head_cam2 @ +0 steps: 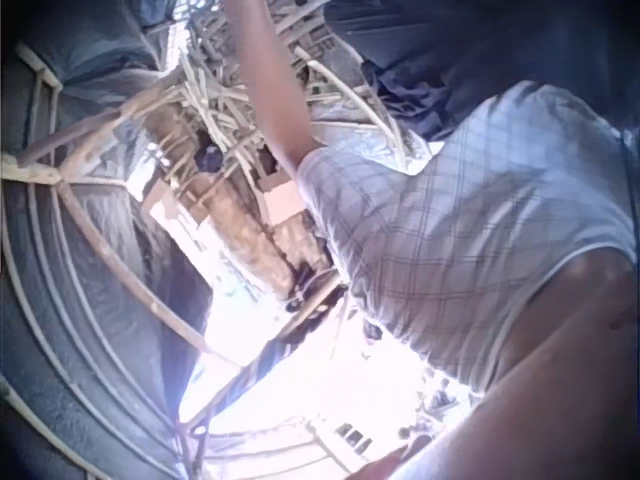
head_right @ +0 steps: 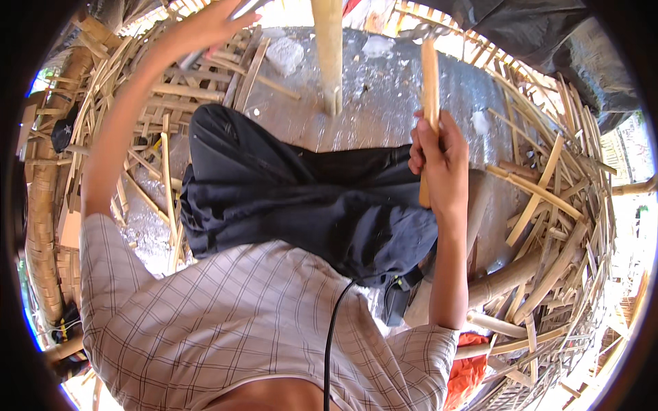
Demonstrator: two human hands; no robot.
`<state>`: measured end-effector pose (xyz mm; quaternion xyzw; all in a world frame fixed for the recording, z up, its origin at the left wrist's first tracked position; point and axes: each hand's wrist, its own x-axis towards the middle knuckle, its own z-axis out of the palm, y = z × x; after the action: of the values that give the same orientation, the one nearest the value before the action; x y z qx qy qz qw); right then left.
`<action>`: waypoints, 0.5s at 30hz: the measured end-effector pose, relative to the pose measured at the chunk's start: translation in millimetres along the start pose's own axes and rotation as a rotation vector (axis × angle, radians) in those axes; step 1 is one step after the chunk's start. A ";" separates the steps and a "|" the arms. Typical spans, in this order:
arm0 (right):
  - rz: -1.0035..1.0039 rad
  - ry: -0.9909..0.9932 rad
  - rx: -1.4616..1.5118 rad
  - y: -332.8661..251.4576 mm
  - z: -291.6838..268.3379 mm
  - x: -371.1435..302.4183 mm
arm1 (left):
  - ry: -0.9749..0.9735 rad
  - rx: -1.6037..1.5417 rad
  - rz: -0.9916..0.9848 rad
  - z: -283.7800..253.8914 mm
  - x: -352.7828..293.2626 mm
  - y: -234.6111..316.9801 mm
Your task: The person splits a length of bamboo into thin strips using a metal chisel-like tool and a hammer, then peels and separates the strips by hand.
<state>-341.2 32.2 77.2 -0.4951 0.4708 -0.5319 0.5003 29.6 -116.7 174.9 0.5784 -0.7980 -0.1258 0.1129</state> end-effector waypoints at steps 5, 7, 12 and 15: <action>-0.182 0.038 -0.605 14.2 3.0 -21.3 | -0.172 0.103 -0.054 -35.1 8.0 35.0; -0.119 -0.045 -0.600 13.5 -0.6 -31.7 | -0.238 0.362 0.134 -37.7 34.1 32.9; -0.354 0.039 -0.621 -32.2 20.1 -7.8 | -0.098 0.316 0.193 -28.9 12.2 50.1; -0.399 0.090 -0.563 -110.6 37.9 10.2 | -0.195 0.240 0.121 -34.2 0.5 57.8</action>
<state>-310.8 28.0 190.4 -0.6721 0.5146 -0.4898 0.2089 -11.1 -102.3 226.3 0.5235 -0.8480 -0.0781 -0.0275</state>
